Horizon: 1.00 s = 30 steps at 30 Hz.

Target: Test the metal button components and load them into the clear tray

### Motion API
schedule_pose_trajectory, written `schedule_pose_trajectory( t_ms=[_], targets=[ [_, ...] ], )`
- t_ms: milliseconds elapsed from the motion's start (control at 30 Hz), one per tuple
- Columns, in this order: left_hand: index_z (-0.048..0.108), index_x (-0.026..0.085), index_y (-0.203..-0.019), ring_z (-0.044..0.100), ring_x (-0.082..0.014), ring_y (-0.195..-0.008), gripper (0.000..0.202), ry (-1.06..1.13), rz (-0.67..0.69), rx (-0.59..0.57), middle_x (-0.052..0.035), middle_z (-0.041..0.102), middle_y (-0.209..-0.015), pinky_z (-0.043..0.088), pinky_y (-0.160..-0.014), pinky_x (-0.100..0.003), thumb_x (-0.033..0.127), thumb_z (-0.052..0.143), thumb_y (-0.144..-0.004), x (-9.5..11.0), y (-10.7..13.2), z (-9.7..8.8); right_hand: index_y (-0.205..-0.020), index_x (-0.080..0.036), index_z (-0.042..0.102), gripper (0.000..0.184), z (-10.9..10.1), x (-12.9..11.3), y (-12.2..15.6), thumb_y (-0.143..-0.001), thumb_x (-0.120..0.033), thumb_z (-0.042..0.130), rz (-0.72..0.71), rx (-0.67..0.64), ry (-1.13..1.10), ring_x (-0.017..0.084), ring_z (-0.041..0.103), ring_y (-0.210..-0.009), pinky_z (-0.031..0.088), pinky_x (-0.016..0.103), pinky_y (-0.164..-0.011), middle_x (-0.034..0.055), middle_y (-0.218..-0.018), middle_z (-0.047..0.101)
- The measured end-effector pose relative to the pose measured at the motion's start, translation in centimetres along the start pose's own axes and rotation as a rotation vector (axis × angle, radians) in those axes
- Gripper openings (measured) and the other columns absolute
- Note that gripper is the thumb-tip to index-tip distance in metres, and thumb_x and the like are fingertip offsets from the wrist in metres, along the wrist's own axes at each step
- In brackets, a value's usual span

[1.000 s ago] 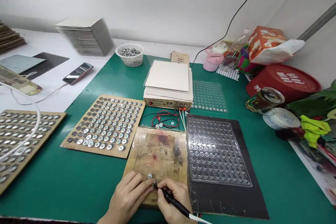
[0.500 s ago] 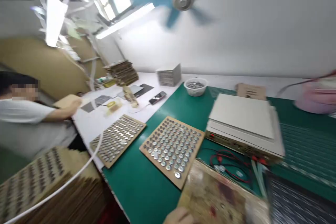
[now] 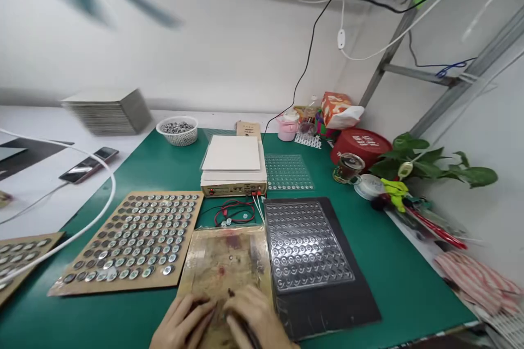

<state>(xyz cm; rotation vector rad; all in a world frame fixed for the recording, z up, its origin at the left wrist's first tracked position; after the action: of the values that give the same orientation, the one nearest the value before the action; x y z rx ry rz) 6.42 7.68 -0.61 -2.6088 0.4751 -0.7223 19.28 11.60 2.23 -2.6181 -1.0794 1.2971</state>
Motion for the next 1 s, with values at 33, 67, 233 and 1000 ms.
schedule_pose_trajectory(
  t_ms=[33, 67, 233, 1000],
  targets=[
    [0.067, 0.024, -0.096, 0.064, -0.0154, -0.078, 0.025, 0.017, -0.031, -0.021, -0.0047, 0.066, -0.086, 0.054, -0.068, -0.02, 0.026, 0.043, -0.095, -0.2, 0.0, 0.0, -0.088, -0.02, 0.061, 0.015, -0.8, 0.6, 0.0, -0.092, -0.015, 0.047, 0.091, -0.001, -0.045, 0.016, 0.062, -0.077, 0.048, 0.023, -0.07, 0.0027, -0.081, 0.065],
    [0.067, 0.023, -0.097, 0.064, -0.0161, -0.081, 0.024, 0.031, -0.073, -0.042, -0.0052, 0.066, -0.088, 0.054, -0.068, -0.021, 0.026, 0.043, -0.095, -0.4, 0.0, 0.1, -0.088, -0.021, 0.062, 0.015, -1.6, 1.3, 0.1, -0.091, -0.014, 0.048, 0.173, 0.013, -0.07, 0.016, 0.062, -0.078, 0.048, 0.023, -0.072, 0.0026, -0.083, 0.066],
    [0.067, 0.024, -0.097, 0.062, -0.0181, -0.084, 0.021, 0.07, -0.159, -0.074, -0.0056, 0.065, -0.09, 0.054, -0.07, -0.024, 0.023, 0.046, -0.094, -0.6, 0.1, 0.2, -0.086, -0.02, 0.062, 0.016, -1.2, 0.8, 0.6, -0.091, -0.014, 0.049, 0.134, -0.06, -0.077, 0.016, 0.062, -0.074, 0.049, 0.023, -0.068, 0.0029, -0.078, 0.066],
    [0.065, 0.025, -0.096, 0.062, -0.017, -0.079, 0.019, 0.097, -0.088, -0.125, -0.005, 0.063, -0.088, 0.053, -0.064, -0.022, 0.033, 0.048, -0.094, -0.3, -0.4, 0.9, -0.08, -0.02, 0.061, 0.013, -9.1, 12.5, -10.4, -0.085, -0.022, 0.049, 0.212, 0.299, 0.189, 0.022, 0.062, -0.082, 0.046, 0.032, -0.079, 0.0057, -0.082, 0.067]
  ],
)
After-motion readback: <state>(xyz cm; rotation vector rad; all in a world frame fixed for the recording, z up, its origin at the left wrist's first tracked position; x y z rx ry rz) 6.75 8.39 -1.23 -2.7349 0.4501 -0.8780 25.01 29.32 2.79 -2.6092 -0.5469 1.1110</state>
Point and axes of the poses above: each hand's wrist, its own y-axis away from the middle knuckle, its own z-axis out of the palm, x = y × z, the point moved 9 cm from there along -y, towards the middle knuckle
